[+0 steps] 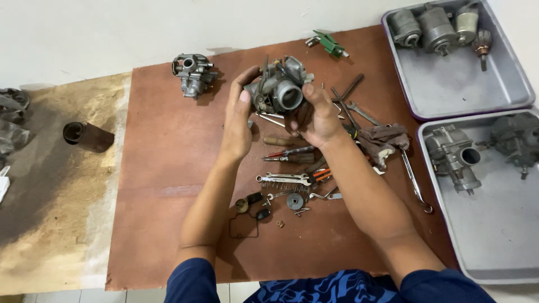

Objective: Dismantling and cleaning internal components of a motorcycle carburetor.

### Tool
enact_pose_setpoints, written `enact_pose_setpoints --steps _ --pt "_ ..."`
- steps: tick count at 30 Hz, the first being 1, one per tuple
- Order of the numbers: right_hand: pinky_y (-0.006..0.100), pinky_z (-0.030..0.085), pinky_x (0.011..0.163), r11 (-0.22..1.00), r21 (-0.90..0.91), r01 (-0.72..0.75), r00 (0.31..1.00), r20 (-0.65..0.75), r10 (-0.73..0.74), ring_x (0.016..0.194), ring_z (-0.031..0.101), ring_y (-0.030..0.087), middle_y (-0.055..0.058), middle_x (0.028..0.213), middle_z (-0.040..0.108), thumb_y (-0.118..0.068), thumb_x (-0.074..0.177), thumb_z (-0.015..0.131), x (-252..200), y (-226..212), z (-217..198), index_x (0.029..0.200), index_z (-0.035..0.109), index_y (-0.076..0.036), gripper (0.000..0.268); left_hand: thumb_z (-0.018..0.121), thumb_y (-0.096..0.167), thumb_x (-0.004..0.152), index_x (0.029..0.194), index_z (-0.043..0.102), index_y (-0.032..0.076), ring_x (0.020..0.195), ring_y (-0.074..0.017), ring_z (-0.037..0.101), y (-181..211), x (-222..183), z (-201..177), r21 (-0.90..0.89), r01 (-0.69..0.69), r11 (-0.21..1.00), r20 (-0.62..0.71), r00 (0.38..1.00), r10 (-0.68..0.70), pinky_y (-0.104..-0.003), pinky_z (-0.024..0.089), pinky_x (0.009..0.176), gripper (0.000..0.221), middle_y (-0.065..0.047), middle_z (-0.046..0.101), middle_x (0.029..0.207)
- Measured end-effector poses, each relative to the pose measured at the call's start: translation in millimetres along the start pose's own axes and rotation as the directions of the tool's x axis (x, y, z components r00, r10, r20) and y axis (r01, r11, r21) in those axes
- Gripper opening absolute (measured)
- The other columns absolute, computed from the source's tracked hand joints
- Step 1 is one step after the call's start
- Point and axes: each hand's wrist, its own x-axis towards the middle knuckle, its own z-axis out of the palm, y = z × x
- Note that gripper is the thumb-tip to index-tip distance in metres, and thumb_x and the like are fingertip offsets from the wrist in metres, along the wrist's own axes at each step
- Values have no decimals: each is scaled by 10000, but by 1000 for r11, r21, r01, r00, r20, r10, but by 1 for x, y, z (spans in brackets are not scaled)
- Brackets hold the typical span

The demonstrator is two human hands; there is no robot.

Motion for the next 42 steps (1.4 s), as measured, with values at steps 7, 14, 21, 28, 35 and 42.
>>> enact_pose_setpoints --steps 7,14,21,28,35,42 --pt "337 502 299 986 -2 -169 984 49 169 358 543 198 143 678 677 -602 837 667 -6 -18 25 919 652 -36 572 428 428 1089 1536 436 124 1400 -348 438 8 -3 6 177 -135 975 -5 990 139 -486 321 1206 541 -170 470 1498" --pt "352 506 313 973 -24 -230 973 11 231 370 539 214 163 683 672 -657 813 669 -3 -11 12 1003 655 -22 663 847 206 827 1538 371 38 1455 -398 406 20 -3 8 42 -120 992 13 993 120 -529 345 1214 873 -235 445 1517" --pt "348 516 341 962 -99 -255 967 -17 254 422 551 205 92 672 618 -682 812 673 -12 -19 25 1036 645 -48 673 993 35 612 1417 522 71 1251 -286 615 16 -1 11 26 -77 997 -127 989 80 -431 543 1059 934 -160 593 1351" --pt "364 491 277 953 -236 -192 977 42 207 379 591 239 147 717 647 -770 816 585 -10 -11 22 1039 656 -34 772 978 64 636 1243 567 22 1133 -233 645 -1 5 12 -36 -197 980 -240 953 183 -384 543 992 734 -168 625 1229" --pt "298 477 499 316 -818 481 821 294 -490 556 587 211 97 684 604 -335 1019 604 -1 -28 15 938 636 -63 286 942 40 649 1224 562 28 1043 -195 656 9 5 2 -39 -230 972 -316 926 207 -345 570 900 689 -149 662 1145" --pt "460 518 908 -236 -569 788 397 762 -511 1056 577 375 207 1304 531 -273 895 662 -5 -39 23 1315 705 -83 463 942 43 661 1196 544 -8 1101 -226 644 8 7 4 20 -284 959 -321 906 275 -381 569 923 669 -193 631 1215"
